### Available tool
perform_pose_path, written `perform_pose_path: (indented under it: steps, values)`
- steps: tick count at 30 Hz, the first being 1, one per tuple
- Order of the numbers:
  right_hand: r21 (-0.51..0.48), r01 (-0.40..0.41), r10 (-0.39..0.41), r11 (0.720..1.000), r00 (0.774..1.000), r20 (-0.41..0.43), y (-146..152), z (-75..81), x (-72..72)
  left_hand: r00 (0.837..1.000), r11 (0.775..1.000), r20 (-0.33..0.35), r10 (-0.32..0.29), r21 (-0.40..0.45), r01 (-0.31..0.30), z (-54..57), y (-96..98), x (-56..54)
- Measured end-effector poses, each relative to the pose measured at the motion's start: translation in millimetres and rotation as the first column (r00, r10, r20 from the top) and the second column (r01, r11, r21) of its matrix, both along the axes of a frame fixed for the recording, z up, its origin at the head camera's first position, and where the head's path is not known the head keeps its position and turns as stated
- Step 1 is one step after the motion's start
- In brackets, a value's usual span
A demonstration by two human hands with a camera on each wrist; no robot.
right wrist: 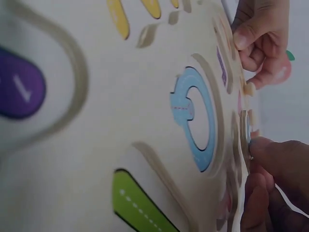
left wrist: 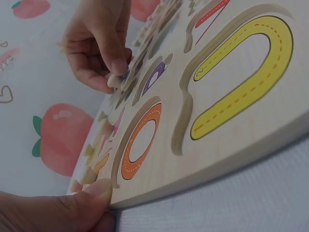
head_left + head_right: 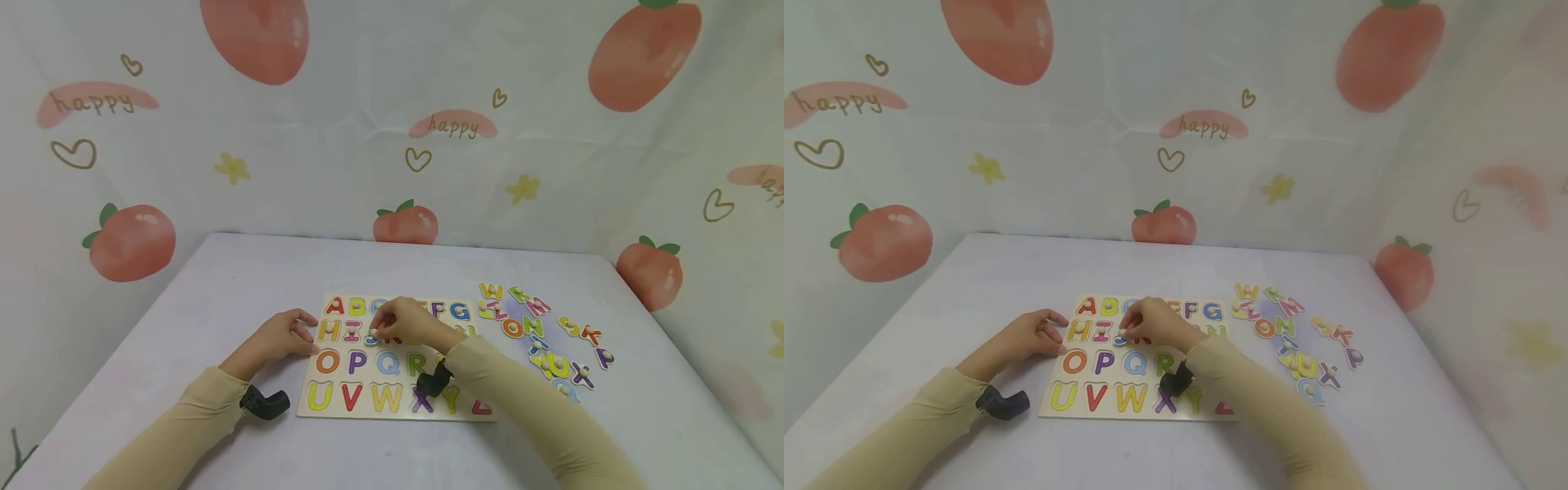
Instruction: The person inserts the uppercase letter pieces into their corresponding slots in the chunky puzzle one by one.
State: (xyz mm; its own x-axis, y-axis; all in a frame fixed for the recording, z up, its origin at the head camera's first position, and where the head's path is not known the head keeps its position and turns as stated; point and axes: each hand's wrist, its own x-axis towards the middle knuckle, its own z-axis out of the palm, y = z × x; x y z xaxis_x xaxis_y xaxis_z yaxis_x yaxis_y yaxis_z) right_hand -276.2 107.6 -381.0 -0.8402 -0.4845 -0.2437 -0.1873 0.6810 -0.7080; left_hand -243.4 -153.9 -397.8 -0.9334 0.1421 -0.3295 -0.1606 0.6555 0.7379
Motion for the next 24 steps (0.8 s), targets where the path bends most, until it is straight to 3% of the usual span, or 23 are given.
perform_pose_path:
  steps: [24]
  values:
    - [0.005,0.04,-0.04,0.999,0.999,0.017,-1.3,-4.8,0.2,1.0,1.0,0.004,0.01,-0.007,-0.01,-0.9,0.6,0.4]
